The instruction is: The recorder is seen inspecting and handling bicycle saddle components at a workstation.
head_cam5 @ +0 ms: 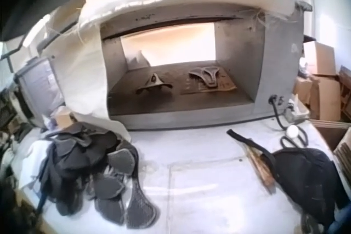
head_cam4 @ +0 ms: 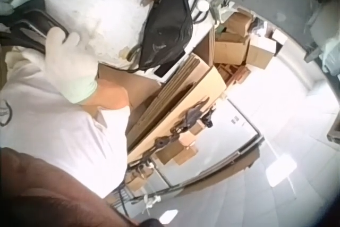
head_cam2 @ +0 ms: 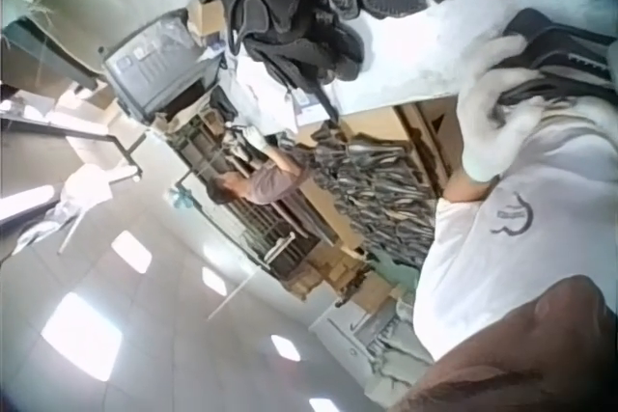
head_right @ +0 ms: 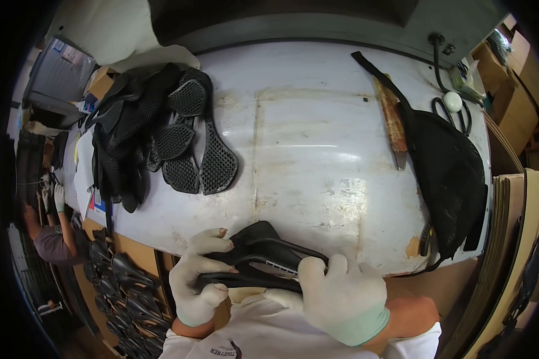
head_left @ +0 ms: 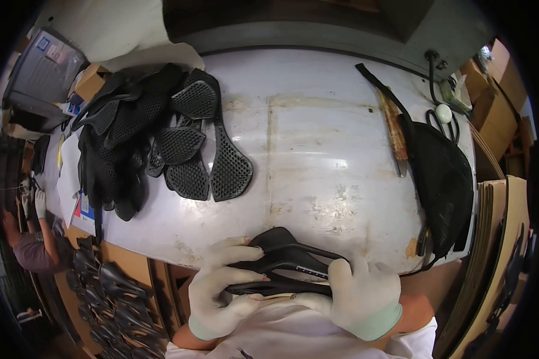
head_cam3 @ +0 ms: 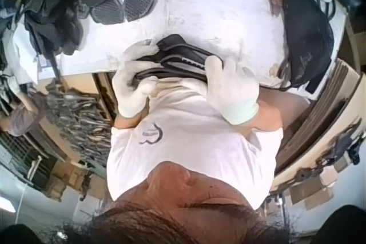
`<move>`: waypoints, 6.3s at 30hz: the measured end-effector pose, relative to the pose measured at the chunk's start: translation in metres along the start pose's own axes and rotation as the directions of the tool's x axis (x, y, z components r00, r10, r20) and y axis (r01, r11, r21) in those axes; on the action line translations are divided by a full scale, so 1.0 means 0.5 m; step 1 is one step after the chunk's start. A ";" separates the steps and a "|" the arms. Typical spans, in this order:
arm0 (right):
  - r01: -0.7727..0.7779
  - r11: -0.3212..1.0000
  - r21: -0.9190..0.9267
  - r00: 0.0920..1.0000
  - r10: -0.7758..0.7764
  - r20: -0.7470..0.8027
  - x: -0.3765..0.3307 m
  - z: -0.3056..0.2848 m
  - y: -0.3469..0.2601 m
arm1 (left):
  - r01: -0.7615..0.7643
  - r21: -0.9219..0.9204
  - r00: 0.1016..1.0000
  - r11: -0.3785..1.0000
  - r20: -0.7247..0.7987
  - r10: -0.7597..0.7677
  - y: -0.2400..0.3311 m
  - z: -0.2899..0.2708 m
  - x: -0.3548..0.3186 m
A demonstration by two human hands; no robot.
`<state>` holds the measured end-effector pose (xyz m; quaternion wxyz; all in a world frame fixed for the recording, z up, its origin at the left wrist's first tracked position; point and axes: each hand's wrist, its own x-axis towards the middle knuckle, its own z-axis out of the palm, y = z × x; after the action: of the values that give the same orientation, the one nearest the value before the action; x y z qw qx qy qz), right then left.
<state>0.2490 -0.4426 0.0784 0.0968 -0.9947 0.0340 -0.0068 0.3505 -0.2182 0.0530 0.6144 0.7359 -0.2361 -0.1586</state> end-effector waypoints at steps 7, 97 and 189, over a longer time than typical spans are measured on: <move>0.063 0.998 -0.032 0.998 -0.063 -0.025 0.004 0.004 0.002 | 0.029 -0.080 0.999 0.996 0.038 -0.026 0.010 -0.012 0.015; -0.067 0.672 0.738 0.995 -0.006 0.096 0.029 -0.037 0.134 | 0.154 0.261 0.988 0.953 -0.019 -0.154 0.040 0.019 0.060; 0.392 0.696 0.601 0.920 -0.299 -0.254 0.027 -0.015 0.159 | 0.044 -0.021 0.995 0.999 -0.092 -0.046 -0.053 -0.013 0.018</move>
<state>0.2571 -0.5230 0.0707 0.4247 -0.8865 -0.1516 -0.1043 0.3656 -0.2140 0.0287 0.6278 0.7419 -0.1893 -0.1402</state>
